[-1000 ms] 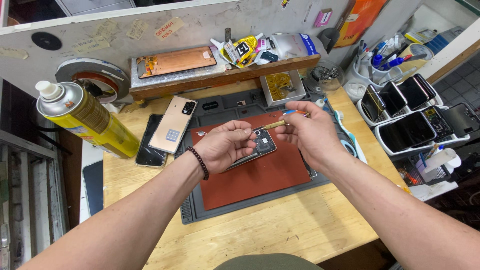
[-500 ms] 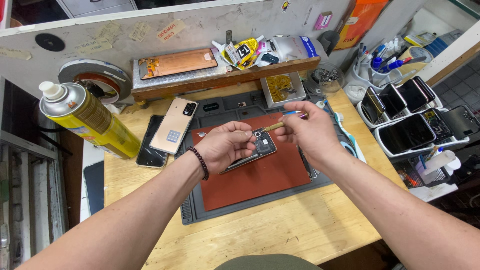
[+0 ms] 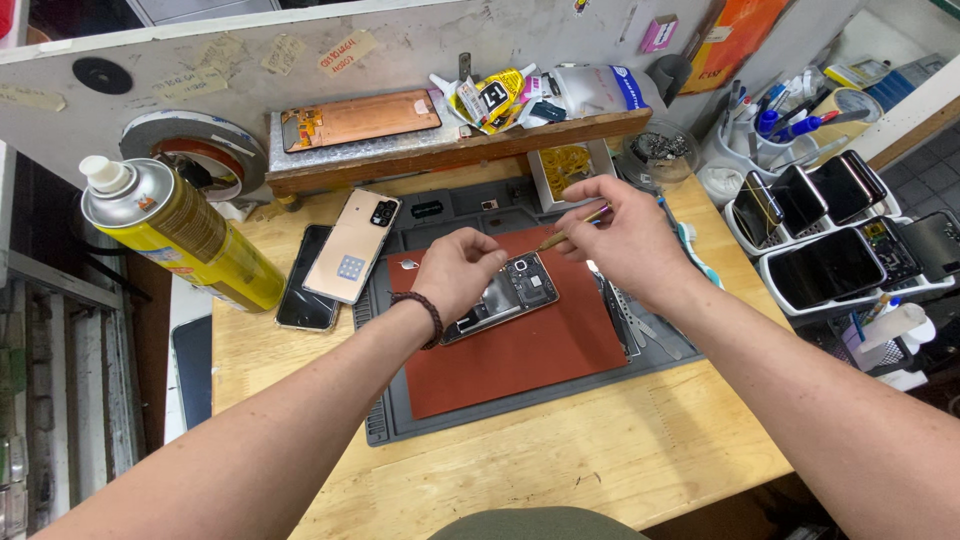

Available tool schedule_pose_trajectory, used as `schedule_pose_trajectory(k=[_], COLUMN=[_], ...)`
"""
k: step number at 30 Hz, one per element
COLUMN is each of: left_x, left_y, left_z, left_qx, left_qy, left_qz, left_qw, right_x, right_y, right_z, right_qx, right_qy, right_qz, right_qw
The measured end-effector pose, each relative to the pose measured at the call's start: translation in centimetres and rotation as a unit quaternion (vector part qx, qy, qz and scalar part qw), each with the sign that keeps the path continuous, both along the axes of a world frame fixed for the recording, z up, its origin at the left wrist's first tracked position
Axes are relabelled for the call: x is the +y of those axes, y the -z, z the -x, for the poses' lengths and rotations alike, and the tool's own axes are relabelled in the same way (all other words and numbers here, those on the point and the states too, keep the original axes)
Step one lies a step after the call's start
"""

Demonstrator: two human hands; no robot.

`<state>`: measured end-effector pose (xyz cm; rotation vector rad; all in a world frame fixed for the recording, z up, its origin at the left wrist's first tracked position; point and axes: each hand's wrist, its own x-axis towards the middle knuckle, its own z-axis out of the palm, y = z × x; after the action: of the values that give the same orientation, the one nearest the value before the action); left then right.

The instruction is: The person reassembles a disassembled smartphone on a workbench. They place the back cover aside, then insert the battery, align and secure the motherboard, and use a screwdriver to fasten screws around the camera module and frame.

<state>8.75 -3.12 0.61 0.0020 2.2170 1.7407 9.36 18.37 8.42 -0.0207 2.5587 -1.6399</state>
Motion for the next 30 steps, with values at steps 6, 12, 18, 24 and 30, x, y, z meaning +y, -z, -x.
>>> schedule_pose_trajectory(k=[6, 12, 18, 24, 30], left_x=[0.1, 0.6, 0.6, 0.8, 0.6], left_y=[-1.7, -2.8, -2.8, -2.9, -2.9], left_z=[-2.2, -2.0, -2.0, -2.0, -2.3], left_qx=[0.122, 0.095, 0.087, 0.081, 0.087], left_qy=[0.139, 0.163, 0.16, 0.164, 0.159], left_qz=[0.406, 0.441, 0.438, 0.441, 0.44], left_qw=[0.895, 0.877, 0.88, 0.879, 0.879], right_x=[0.0, -0.5, -0.9, -1.2, -1.3], right_y=[2.2, 3.3, 2.7, 1.9, 1.5], right_z=[1.0, 1.1, 1.3, 2.8, 4.5], right_qx=[0.075, 0.079, 0.066, 0.071, 0.071], right_qy=[-0.019, -0.021, -0.027, -0.077, -0.108], right_qz=[-0.201, -0.218, -0.244, -0.386, -0.439], right_qw=[0.976, 0.973, 0.967, 0.917, 0.889])
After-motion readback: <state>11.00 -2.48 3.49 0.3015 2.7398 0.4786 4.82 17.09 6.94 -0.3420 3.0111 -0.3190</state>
